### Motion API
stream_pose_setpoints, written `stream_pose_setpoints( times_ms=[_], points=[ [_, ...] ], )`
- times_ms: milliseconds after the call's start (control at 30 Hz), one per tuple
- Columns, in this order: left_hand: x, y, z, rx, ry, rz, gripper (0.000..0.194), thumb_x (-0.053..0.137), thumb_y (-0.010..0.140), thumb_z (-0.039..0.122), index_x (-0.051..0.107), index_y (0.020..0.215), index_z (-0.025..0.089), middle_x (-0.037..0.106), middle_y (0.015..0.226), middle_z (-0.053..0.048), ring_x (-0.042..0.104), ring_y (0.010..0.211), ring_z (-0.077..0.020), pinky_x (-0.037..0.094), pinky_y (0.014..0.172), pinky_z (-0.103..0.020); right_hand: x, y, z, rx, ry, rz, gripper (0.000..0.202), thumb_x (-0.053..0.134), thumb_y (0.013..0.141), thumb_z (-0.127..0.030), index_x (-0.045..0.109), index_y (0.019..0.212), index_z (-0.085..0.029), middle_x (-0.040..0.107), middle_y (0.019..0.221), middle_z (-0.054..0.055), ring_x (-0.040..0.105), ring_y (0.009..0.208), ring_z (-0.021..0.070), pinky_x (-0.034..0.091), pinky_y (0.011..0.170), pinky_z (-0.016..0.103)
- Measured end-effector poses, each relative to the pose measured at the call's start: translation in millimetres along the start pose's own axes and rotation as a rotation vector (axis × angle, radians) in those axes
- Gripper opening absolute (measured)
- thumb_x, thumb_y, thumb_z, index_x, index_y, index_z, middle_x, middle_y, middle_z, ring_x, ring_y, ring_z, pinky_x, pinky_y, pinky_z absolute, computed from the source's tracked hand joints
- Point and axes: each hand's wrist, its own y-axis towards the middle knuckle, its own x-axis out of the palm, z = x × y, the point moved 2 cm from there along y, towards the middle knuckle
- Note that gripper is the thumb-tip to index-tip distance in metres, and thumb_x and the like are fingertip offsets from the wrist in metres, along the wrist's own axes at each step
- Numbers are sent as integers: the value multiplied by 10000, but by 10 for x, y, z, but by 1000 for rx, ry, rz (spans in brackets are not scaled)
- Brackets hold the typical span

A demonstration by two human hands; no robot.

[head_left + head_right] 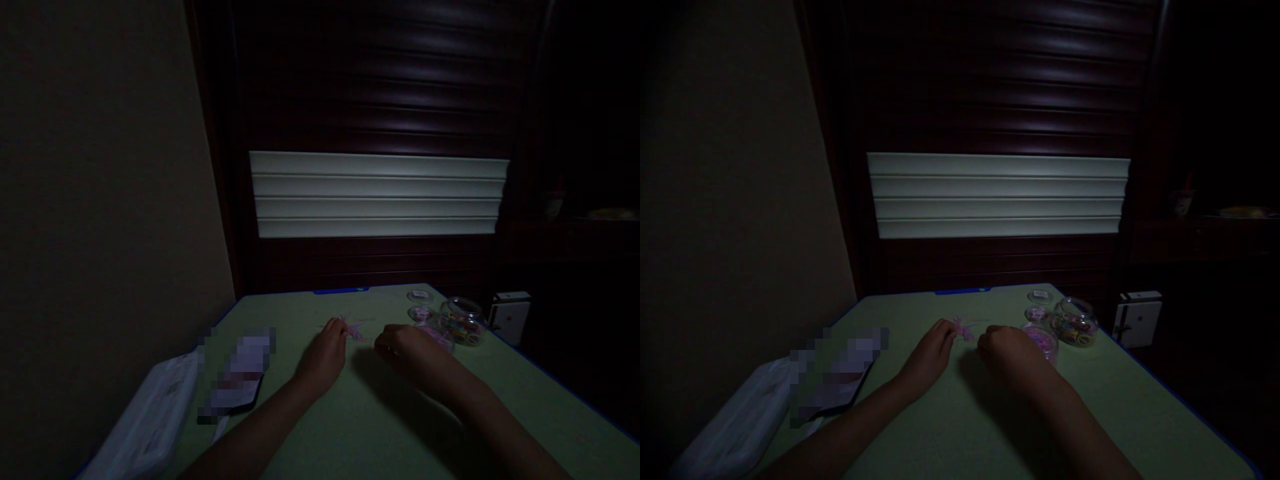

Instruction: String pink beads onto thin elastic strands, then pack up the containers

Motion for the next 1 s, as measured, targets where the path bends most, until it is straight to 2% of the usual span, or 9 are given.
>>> stream_pose_setpoints(
  times_ms=[133,267,400,600,733,1000],
  points=[
    [45,-36,42,-51,-149,33,136,344,870,162,466,824,203,531,836,-7,519,782,-147,392,683,-237,-4,12,13,-2,13,26,228,415,811,-157,618,708,-159,620,750,53,558,633,114,341,577,200],
    [115,-80,132,-91,-271,6,108,373,872,207,474,835,211,547,809,16,523,749,-134,389,658,-223,4,16,36,0,25,52,237,403,833,-180,634,779,-167,629,802,58,579,687,124,357,602,203],
    [104,-116,257,-48,-302,-44,121,356,885,217,467,838,207,533,799,16,512,741,-133,391,670,-232,19,14,68,12,51,71,247,416,821,-169,640,924,-180,638,883,70,600,764,143,383,645,213],
    [-21,-171,455,93,-196,-128,142,321,885,163,453,858,206,509,878,-12,486,780,-146,390,712,-258,36,-3,90,9,108,99,320,416,805,-128,604,1056,-191,637,995,83,597,897,166,403,736,227],
    [-56,-183,518,121,-154,-173,157,310,883,142,451,880,211,502,899,-14,485,794,-148,393,715,-257,20,-10,73,7,114,91,285,416,801,-124,625,986,-183,642,977,82,601,884,164,406,726,220],
    [-47,-186,513,131,-135,-169,153,318,880,128,447,874,210,499,897,-11,488,796,-145,395,720,-256,-18,-7,35,19,44,55,240,427,796,-127,642,889,-178,650,888,73,608,789,151,385,646,211]
  ],
)
